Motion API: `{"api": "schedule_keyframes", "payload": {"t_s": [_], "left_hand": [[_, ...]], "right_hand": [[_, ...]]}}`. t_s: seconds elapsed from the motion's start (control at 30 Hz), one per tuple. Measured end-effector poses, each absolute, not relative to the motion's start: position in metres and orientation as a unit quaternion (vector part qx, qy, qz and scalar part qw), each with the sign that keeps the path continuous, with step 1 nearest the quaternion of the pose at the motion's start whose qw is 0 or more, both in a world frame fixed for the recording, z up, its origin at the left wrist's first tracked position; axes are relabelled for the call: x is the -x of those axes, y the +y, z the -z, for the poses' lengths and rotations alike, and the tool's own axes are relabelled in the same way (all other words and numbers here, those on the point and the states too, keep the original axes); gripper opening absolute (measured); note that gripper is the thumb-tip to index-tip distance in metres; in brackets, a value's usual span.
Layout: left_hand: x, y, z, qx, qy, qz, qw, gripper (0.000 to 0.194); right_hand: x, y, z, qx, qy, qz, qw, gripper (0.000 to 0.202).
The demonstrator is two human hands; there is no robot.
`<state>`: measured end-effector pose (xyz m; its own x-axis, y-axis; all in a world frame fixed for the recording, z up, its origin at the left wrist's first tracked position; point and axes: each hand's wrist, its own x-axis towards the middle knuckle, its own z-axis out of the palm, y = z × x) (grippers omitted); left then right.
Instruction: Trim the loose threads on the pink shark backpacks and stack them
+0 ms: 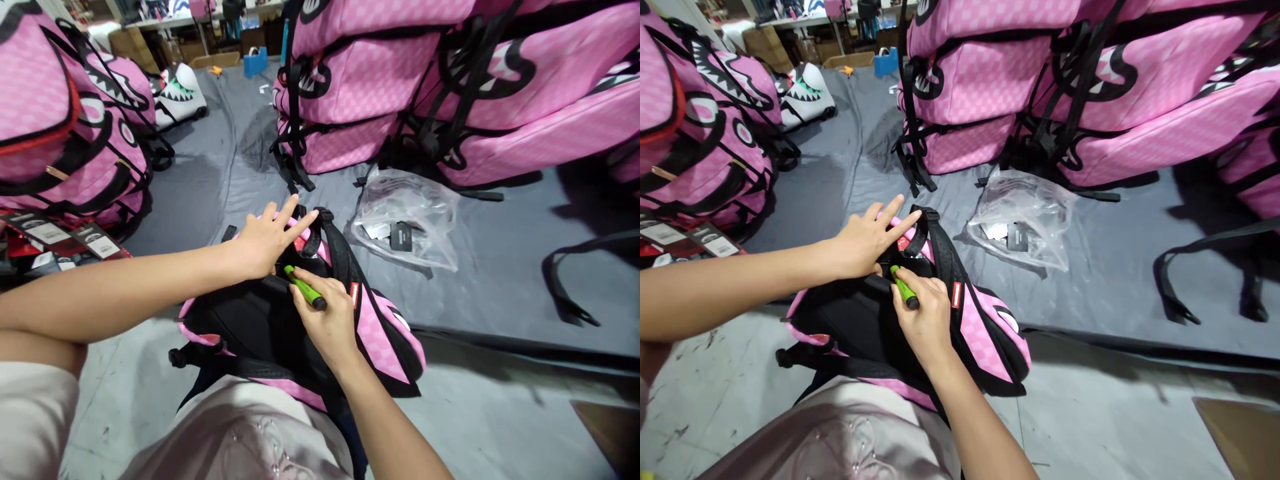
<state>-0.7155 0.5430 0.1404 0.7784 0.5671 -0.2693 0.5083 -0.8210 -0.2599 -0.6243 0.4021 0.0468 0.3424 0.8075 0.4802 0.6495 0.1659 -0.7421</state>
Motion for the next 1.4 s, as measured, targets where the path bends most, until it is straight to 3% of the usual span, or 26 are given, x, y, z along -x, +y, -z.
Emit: {"api": "schedule_keyframes", "payload": {"t_s": [0.33,0.63,0.8,1.1,1.4], "left_hand": [[0.717,0.551,-0.137,0.948,-0.237,-0.174,0.122,0.109],[0.715,0.552,-0.160,0.910,-0.332,-0.243,0.053,0.121],[0.726,0.553,-0.158,0.895,-0.384,-0.221,0.053,0.120],[0.741,0.566,-0.155,0.935,-0.282,-0.213,0.031,0.108],[0.737,0.567,-0.148,0.930,-0.306,-0.201,0.029,0.105]], "right_hand": [[0.622,0.402,-0.045,0.644,-0.562,-0.104,0.509,0.022],[0.620,0.398,-0.047,0.633,-0.575,-0.121,0.504,0.024],[0.619,0.396,-0.047,0.631,-0.583,-0.123,0.496,0.023],[0.627,0.402,-0.055,0.585,-0.587,-0.174,0.532,0.025],[0.638,0.422,-0.048,0.601,-0.571,-0.176,0.530,0.022]]}}
